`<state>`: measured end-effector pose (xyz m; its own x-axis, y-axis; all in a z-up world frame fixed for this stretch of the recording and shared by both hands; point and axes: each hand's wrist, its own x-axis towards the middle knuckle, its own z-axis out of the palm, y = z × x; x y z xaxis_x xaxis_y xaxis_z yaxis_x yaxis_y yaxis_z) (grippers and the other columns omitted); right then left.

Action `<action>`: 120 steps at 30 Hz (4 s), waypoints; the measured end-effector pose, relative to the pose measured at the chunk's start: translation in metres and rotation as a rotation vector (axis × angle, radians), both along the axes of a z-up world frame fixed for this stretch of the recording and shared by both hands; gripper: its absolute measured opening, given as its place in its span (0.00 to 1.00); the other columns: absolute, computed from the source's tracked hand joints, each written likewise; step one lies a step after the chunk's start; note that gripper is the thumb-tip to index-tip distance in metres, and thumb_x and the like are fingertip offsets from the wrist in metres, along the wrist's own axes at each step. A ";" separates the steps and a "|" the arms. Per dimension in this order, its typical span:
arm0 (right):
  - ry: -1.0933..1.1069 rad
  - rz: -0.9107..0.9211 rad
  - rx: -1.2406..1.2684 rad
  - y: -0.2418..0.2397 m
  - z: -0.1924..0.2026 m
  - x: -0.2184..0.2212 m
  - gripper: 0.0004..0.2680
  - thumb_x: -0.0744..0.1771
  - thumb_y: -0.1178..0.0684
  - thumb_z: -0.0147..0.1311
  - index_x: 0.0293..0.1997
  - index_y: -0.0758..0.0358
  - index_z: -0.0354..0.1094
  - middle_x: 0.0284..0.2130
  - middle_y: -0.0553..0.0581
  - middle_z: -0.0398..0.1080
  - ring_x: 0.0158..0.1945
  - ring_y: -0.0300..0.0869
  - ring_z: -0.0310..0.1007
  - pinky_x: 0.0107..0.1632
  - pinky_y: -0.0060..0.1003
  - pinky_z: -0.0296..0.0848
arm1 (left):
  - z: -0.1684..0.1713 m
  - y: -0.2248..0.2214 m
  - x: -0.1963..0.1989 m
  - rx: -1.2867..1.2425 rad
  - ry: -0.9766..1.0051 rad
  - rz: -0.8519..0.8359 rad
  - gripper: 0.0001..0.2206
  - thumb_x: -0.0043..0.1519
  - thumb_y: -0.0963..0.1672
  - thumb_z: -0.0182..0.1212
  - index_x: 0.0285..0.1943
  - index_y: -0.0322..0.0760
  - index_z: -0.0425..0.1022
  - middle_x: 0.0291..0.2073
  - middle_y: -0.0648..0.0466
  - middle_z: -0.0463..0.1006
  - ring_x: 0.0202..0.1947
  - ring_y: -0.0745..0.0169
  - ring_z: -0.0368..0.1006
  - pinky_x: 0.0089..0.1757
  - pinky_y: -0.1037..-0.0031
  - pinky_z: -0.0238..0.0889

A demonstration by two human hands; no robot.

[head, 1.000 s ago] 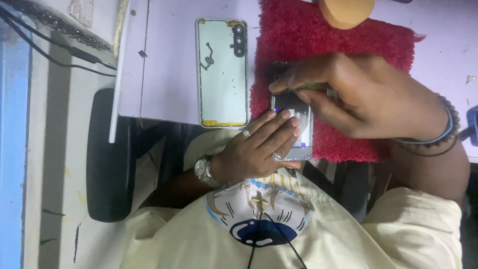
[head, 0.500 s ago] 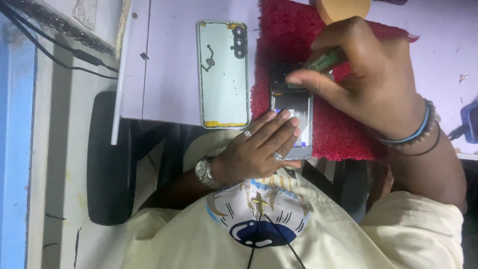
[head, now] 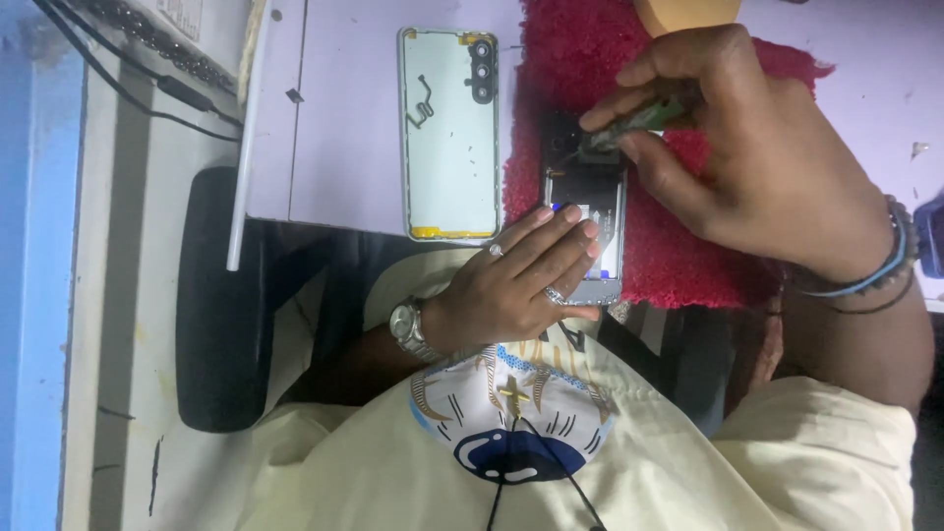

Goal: Repairing a smartphone by using a precision screwdriver to work on internal components

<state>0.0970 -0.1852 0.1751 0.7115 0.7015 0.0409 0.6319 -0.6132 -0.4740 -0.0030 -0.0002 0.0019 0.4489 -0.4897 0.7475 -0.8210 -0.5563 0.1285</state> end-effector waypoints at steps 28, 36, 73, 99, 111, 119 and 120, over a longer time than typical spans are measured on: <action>-0.073 0.144 -0.091 -0.014 -0.004 0.008 0.09 0.73 0.55 0.60 0.59 0.67 0.77 0.53 0.57 0.82 0.52 0.45 0.82 0.52 0.37 0.78 | -0.008 -0.002 0.000 -0.028 -0.011 -0.012 0.33 0.74 0.60 0.62 0.67 0.25 0.73 0.64 0.40 0.78 0.67 0.39 0.74 0.66 0.53 0.70; -0.353 0.102 -0.076 -0.042 -0.033 0.016 0.21 0.71 0.44 0.76 0.57 0.72 0.68 0.44 0.62 0.78 0.41 0.53 0.78 0.43 0.46 0.73 | -0.005 -0.003 0.000 -0.048 -0.016 -0.001 0.30 0.75 0.58 0.55 0.66 0.25 0.73 0.62 0.40 0.79 0.66 0.39 0.75 0.65 0.53 0.72; -0.182 0.262 -0.023 -0.020 -0.024 0.034 0.08 0.74 0.53 0.61 0.50 0.71 0.77 0.40 0.63 0.77 0.46 0.57 0.71 0.48 0.49 0.70 | -0.004 -0.001 0.000 -0.024 -0.016 0.001 0.31 0.76 0.59 0.55 0.66 0.25 0.73 0.63 0.40 0.78 0.66 0.38 0.75 0.65 0.54 0.72; -0.233 0.231 0.219 -0.032 -0.039 0.043 0.08 0.75 0.58 0.59 0.53 0.78 0.71 0.45 0.71 0.75 0.46 0.60 0.75 0.51 0.51 0.71 | 0.007 0.019 -0.006 -0.105 0.252 -0.056 0.39 0.70 0.63 0.58 0.74 0.29 0.64 0.71 0.40 0.69 0.74 0.41 0.67 0.73 0.47 0.64; -0.106 0.127 0.132 -0.046 -0.039 0.039 0.19 0.71 0.49 0.74 0.60 0.72 0.68 0.47 0.64 0.74 0.41 0.51 0.72 0.45 0.43 0.65 | 0.043 0.030 0.033 -0.093 0.381 0.372 0.15 0.61 0.36 0.84 0.51 0.31 0.81 0.58 0.43 0.79 0.67 0.35 0.68 0.71 0.35 0.40; -0.072 0.047 0.198 -0.043 -0.041 0.033 0.11 0.76 0.56 0.67 0.58 0.74 0.67 0.47 0.64 0.76 0.46 0.49 0.77 0.46 0.40 0.71 | 0.048 0.019 0.039 -0.001 0.407 0.336 0.09 0.61 0.37 0.79 0.45 0.31 0.83 0.56 0.44 0.80 0.69 0.37 0.68 0.73 0.39 0.38; -0.080 0.046 0.208 -0.043 -0.041 0.032 0.11 0.76 0.56 0.66 0.59 0.74 0.68 0.49 0.64 0.76 0.47 0.50 0.77 0.48 0.40 0.70 | 0.046 0.018 0.040 -0.007 0.388 0.334 0.07 0.63 0.37 0.80 0.43 0.30 0.82 0.55 0.44 0.80 0.68 0.37 0.69 0.74 0.40 0.38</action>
